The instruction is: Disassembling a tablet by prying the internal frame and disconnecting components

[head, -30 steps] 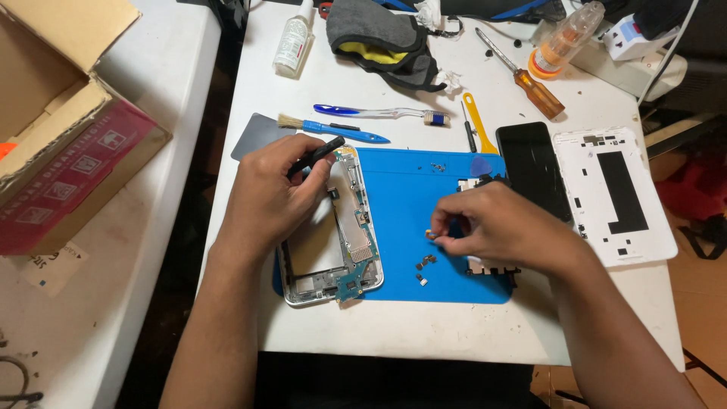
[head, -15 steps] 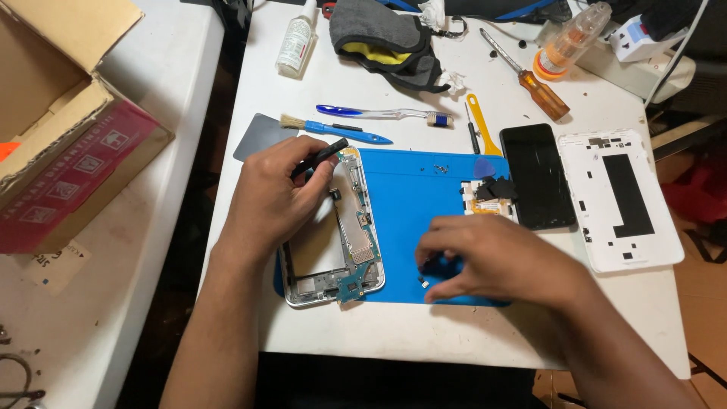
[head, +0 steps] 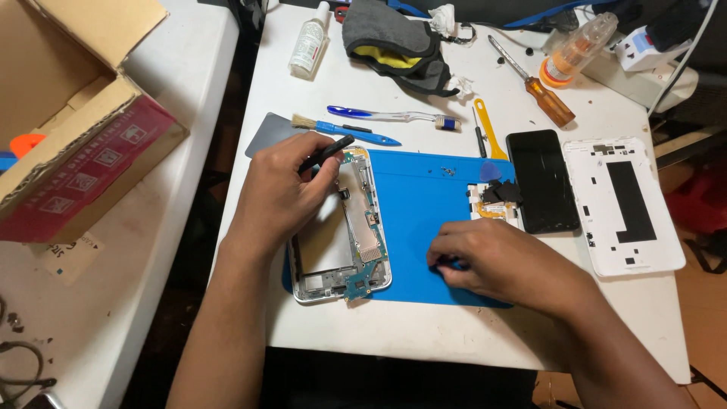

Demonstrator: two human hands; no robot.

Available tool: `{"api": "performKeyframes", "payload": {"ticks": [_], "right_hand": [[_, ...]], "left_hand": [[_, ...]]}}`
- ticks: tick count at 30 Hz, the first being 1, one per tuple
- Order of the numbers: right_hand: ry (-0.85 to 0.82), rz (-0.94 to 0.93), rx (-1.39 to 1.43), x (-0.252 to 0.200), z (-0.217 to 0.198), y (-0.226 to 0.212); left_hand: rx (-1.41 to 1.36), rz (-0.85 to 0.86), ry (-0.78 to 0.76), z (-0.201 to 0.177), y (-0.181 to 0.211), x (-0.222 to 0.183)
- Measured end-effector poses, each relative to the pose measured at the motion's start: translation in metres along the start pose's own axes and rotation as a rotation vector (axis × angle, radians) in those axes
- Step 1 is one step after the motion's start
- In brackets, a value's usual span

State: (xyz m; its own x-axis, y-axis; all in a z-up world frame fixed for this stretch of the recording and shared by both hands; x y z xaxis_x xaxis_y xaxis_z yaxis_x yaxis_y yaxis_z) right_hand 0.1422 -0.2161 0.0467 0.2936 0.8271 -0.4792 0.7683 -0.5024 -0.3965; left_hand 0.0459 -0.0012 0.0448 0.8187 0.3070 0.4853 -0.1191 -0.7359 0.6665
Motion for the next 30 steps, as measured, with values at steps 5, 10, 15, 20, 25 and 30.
{"api": "performKeyframes", "payload": {"ticks": [5, 10, 15, 20, 25, 30], "right_hand": [[0.013, 0.014, 0.019, 0.002, 0.002, 0.003], [0.030, 0.045, -0.060, -0.005, 0.000, -0.004], [0.077, 0.070, -0.045, -0.007, 0.003, -0.003], [0.132, 0.076, 0.048, -0.018, 0.006, 0.032], [0.353, 0.075, 0.094, -0.029, -0.002, 0.063], [0.387, 0.221, 0.018, -0.040, -0.007, 0.065]], "left_hand": [[-0.013, 0.019, 0.011, -0.001, -0.004, -0.002], [0.018, 0.032, 0.024, -0.002, -0.004, -0.002], [0.003, 0.024, 0.029, -0.003, -0.002, -0.002], [0.071, -0.002, -0.020, -0.007, -0.003, -0.002], [0.233, -0.060, -0.055, -0.013, -0.013, -0.005], [0.369, -0.253, -0.121, -0.019, -0.029, -0.012]]}}
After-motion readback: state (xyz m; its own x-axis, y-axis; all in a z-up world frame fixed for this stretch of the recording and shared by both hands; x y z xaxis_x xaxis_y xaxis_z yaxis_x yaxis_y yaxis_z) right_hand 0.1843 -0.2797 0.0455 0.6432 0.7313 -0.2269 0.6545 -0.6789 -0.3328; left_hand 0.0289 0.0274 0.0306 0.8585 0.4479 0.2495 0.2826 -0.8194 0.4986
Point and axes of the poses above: each hand's wrist, its own x-axis towards the middle knuckle, its own z-axis out of the palm, y = z × x, the point moved 6 cm from there along x, towards the middle knuckle, and after that the axes turned 10 degrees about z, right-handed, at the moved point
